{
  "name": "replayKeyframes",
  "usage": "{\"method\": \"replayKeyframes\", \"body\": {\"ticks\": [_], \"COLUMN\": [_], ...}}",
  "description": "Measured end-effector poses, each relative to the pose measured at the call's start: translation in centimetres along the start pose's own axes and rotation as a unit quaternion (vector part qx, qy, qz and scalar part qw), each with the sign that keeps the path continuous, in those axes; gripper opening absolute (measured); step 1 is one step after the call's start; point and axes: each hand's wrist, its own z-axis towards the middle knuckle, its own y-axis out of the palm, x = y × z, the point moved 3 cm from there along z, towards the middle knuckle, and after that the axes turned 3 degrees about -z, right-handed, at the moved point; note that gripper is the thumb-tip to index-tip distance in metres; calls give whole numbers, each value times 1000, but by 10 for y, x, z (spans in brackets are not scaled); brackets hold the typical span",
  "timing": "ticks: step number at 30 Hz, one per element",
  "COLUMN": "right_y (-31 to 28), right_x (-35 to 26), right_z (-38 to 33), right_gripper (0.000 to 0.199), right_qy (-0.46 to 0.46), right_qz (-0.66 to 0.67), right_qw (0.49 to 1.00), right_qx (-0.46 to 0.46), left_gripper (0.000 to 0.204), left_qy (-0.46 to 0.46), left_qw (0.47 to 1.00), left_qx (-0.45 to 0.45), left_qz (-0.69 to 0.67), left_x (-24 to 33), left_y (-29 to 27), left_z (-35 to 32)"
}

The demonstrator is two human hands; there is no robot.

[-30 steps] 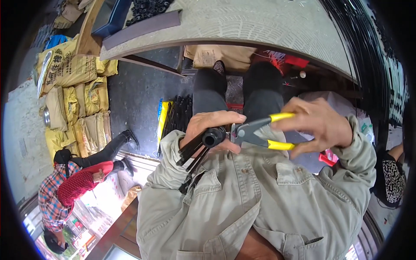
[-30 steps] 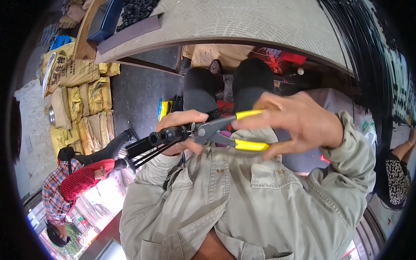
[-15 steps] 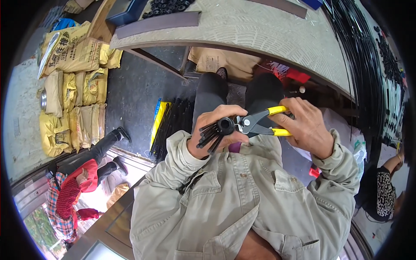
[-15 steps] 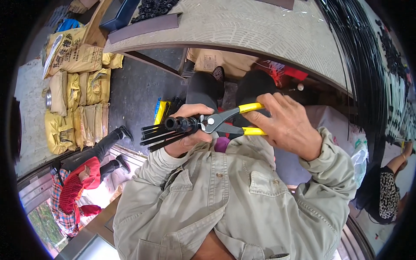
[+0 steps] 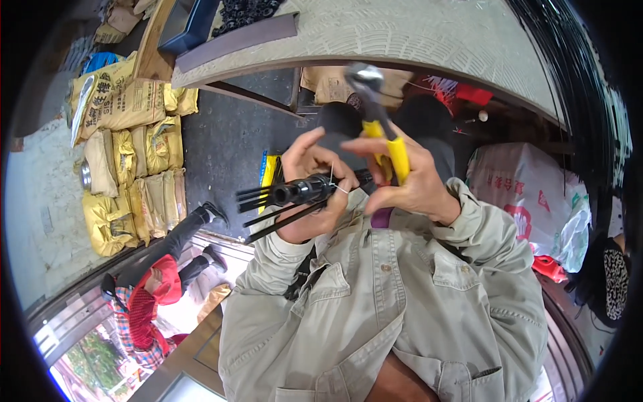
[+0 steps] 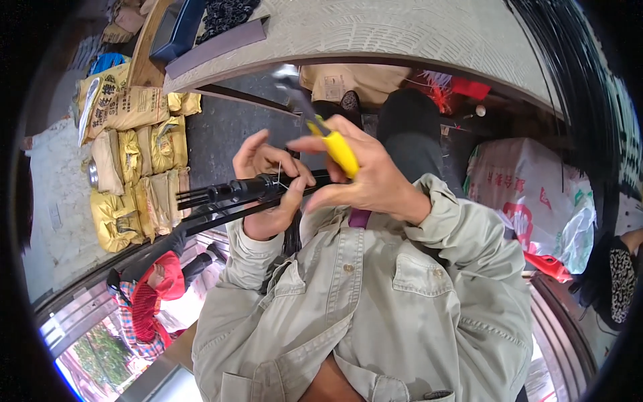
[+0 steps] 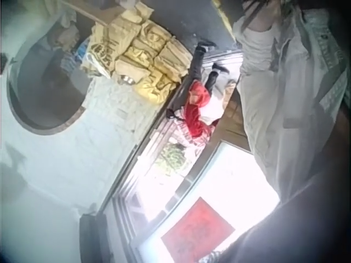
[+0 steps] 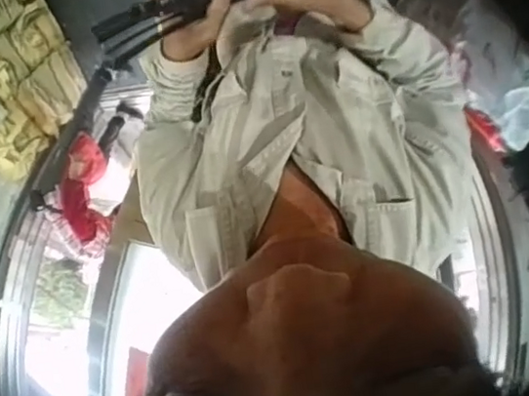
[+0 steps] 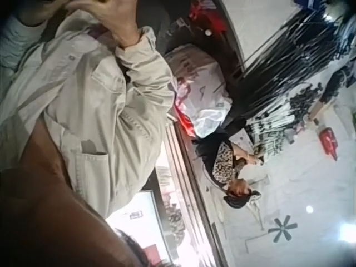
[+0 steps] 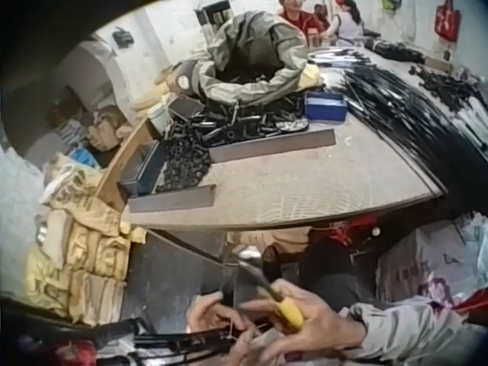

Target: Manually assembling industrial brushes by inserting bristle bundles into plastic bases and securing them with pliers.

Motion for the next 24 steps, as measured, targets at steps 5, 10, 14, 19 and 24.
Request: {"method": "replayKeyframes", "body": {"ticks": [5, 10, 14, 19, 24], "right_y": [8, 15, 27, 10, -10], "right_x": [-5, 3, -3, -43, -45], "right_z": [16, 8, -12, -5, 7], "right_gripper": [39, 17, 14, 15, 12], "right_qy": [-89, -116, -89, -156, -100], "right_qz": [-23, -28, -9, -223, -131], "right_qw": [995, 989, 985, 950, 986], "right_qx": [-36, 83, 149, 151, 29], "left_gripper": [68, 67, 65, 60, 65], "left_qy": [-13, 11, 18, -23, -105], "left_qw": [999, 985, 986, 985, 992], "left_qx": [41, 97, 138, 20, -23], "left_qz": [-15, 141, 95, 169, -68], "left_x": [1, 9, 3, -12, -3], "left_y": [-4, 4, 11, 0, 15], "left_z": [-4, -5, -5, -9, -2]}}
